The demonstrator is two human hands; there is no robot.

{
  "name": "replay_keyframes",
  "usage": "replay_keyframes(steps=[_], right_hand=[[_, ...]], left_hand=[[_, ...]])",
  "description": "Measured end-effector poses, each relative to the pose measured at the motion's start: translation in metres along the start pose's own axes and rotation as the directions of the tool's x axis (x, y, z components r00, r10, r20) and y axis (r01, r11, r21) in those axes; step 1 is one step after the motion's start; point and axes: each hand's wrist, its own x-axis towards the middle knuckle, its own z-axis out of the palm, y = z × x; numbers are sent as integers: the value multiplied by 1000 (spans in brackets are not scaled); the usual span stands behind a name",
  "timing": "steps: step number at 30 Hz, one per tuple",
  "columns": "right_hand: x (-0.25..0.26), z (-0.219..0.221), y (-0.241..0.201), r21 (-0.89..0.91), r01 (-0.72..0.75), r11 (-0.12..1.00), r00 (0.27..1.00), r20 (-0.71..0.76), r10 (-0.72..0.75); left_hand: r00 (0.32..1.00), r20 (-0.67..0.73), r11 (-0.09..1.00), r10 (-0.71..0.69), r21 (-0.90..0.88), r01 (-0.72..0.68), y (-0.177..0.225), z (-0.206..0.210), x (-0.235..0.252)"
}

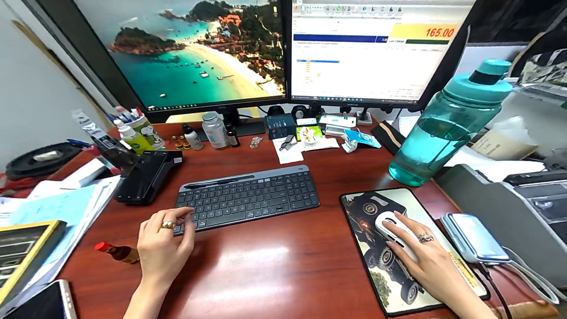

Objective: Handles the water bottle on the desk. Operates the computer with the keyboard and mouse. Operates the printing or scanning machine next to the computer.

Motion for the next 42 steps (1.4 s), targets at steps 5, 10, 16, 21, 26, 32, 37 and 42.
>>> replay_keyframes(steps=[5, 10, 16, 21, 26, 32, 37, 42], right_hand=[[0, 0, 0, -2, -10, 1000, 1000, 5, 10], [0, 0, 0, -9, -7, 1000, 1000, 9, 7], [0, 0, 0, -6, 0, 1000, 1000, 5, 0], [0, 0, 0, 1, -4, 1000, 1000, 3, 4], [0, 0, -1, -2, -2, 1000, 1000, 3, 2], [1, -1, -2, -4, 1, 1000, 1000, -1, -1], [1, 0, 0, -2, -6, 1000, 1000, 4, 6], [0, 0, -1, -4, -7, 1000, 1000, 3, 7]], left_hand=[[1000, 2, 1000, -9, -5, 9, -1, 0, 0], [1000, 5, 1000, -9, 23, 9, -1, 0, -1], [1000, -5, 999, -14, 34, 14, -3, -2, 0], [1000, -21, 999, -16, 38, 17, -5, 0, -1], [1000, -9, 999, -22, 29, 22, -5, 0, -1], [1000, -12, 999, -14, 30, 14, -6, -1, -1], [1000, -16, 999, -17, 32, 18, -6, -1, -1], [1000, -19, 999, -13, 38, 14, -6, 0, -1]])
